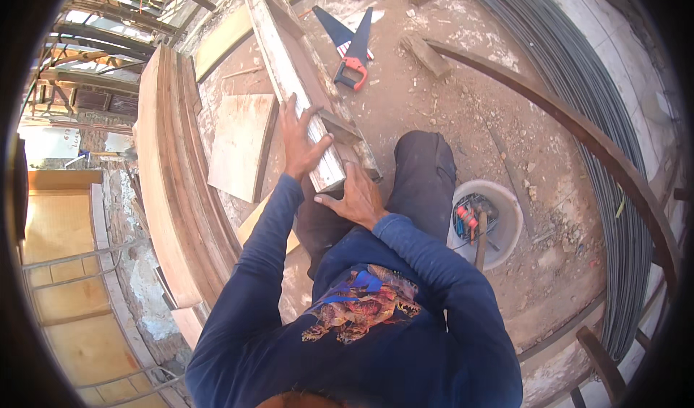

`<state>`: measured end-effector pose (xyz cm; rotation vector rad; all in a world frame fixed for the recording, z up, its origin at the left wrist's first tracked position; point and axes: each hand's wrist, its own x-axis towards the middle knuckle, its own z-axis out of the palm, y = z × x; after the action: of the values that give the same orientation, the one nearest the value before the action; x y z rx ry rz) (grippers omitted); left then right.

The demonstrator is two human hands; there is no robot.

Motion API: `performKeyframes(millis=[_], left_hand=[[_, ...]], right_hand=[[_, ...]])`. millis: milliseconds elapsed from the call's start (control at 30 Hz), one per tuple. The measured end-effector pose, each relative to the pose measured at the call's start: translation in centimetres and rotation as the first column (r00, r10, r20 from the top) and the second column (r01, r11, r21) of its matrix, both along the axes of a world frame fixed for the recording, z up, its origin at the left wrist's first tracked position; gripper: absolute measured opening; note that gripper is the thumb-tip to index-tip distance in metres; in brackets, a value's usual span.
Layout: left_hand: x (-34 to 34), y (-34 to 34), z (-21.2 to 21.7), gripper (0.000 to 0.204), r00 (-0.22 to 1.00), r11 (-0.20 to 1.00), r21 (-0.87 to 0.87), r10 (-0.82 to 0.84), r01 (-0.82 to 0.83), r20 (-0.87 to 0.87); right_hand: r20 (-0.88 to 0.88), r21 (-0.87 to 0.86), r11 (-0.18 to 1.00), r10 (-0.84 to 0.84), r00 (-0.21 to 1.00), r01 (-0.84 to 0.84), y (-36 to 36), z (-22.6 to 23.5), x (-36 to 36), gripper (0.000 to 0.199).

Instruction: The person aligns a wooden board with a frame and hammers nails into it to secure it.

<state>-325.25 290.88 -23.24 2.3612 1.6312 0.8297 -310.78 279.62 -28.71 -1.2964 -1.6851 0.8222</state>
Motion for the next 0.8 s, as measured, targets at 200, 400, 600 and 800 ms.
performKeyframes(millis=[200, 400, 600, 800], left_hand=[[-1.2, -1.0, -1.2, 0.065, 0.994, 1.000, -0.009, 0.019, -0.018, 0.104], [-1.7, -1.3, -1.9, 0.061, 0.985, 1.000, 0.023, 0.016, -0.020, 0.173], [-1.8, -0.8, -3.2, 0.059, 0.970, 0.999, 0.040, -0.029, 0.020, 0.240], [-5.6, -0.8, 8.3, 0.048, 0.908, 0.997, 0.049, -0.070, 0.055, 0.414]], right_hand=[[0.030, -0.053, 0.992, 0.113, 0.993, -0.111, 0.2, 0.6, 0.4, 0.077], [0.094, -0.133, 0.972, 0.209, 0.973, -0.195, 1.2, 1.6, 0.6, 0.077], [0.136, -0.214, 0.929, 0.333, 0.933, -0.300, 2.9, 2.1, 2.7, 0.079], [0.350, 0.219, 0.913, 0.256, 0.901, -0.345, 7.7, 11.1, 9.9, 0.047]])
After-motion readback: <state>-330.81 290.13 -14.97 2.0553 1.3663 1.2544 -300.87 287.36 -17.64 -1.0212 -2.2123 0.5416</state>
